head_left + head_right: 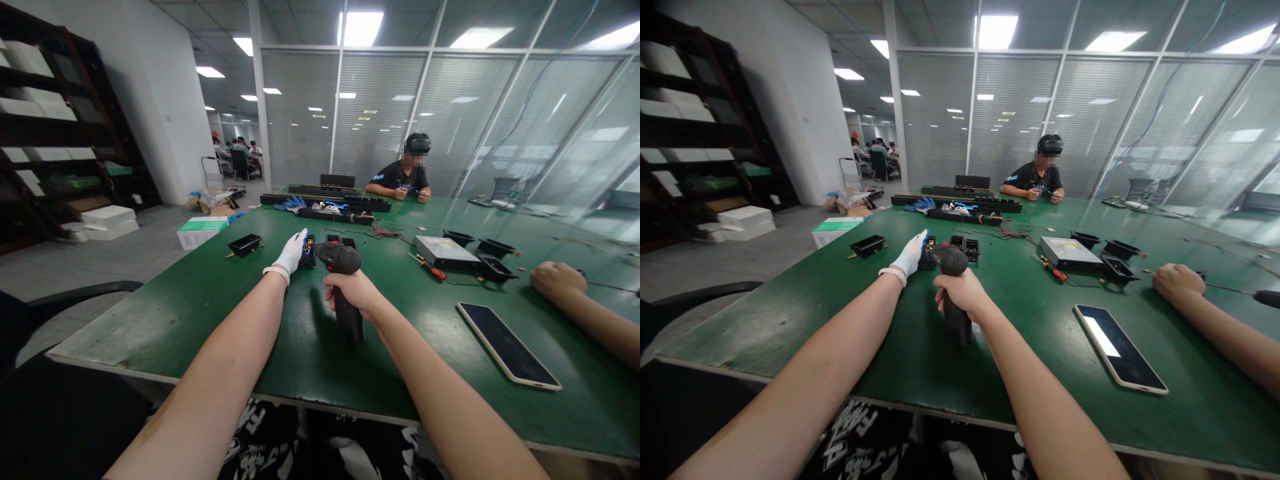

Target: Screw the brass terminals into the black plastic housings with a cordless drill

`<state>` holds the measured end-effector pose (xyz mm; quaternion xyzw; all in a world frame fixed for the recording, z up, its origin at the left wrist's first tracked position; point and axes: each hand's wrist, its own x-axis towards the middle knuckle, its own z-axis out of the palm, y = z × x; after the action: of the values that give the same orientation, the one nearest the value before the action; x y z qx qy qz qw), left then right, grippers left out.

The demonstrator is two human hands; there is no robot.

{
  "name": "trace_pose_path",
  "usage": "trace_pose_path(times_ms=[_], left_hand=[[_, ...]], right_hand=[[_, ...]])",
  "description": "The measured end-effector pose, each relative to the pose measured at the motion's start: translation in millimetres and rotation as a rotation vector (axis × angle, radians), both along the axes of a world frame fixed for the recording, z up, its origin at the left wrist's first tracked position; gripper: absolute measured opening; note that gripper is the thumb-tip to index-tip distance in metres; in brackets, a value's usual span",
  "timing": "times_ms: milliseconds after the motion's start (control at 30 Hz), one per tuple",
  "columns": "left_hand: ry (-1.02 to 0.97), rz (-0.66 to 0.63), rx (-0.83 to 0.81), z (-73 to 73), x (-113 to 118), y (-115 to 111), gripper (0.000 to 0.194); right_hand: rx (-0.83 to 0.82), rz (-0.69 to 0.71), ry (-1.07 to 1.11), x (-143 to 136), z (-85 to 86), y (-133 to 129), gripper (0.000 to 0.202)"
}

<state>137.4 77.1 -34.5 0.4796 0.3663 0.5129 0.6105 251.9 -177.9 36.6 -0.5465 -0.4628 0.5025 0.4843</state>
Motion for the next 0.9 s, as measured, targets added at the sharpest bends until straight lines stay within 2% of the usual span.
trace_pose_path(times_ms=[333,567,900], left_hand=[[0.007,-0.011,0.015,-2.5,-1.0,2.5,0.061],[-0.015,-0.013,0.008,-5.1,0.3,7.4,0.059],[-0.021,-0.014,-0.028,0.8,0.7,0.7,0.055]], right_hand=[[0.011,0.004,0.0,1.1,-2.3,1.7,0.015],[0.009,0.002,0.005,-0.1,-1.0,1.0,0.016],[-0.004,-0.006,0.01,-0.1,-0.5,0.5,0.014]])
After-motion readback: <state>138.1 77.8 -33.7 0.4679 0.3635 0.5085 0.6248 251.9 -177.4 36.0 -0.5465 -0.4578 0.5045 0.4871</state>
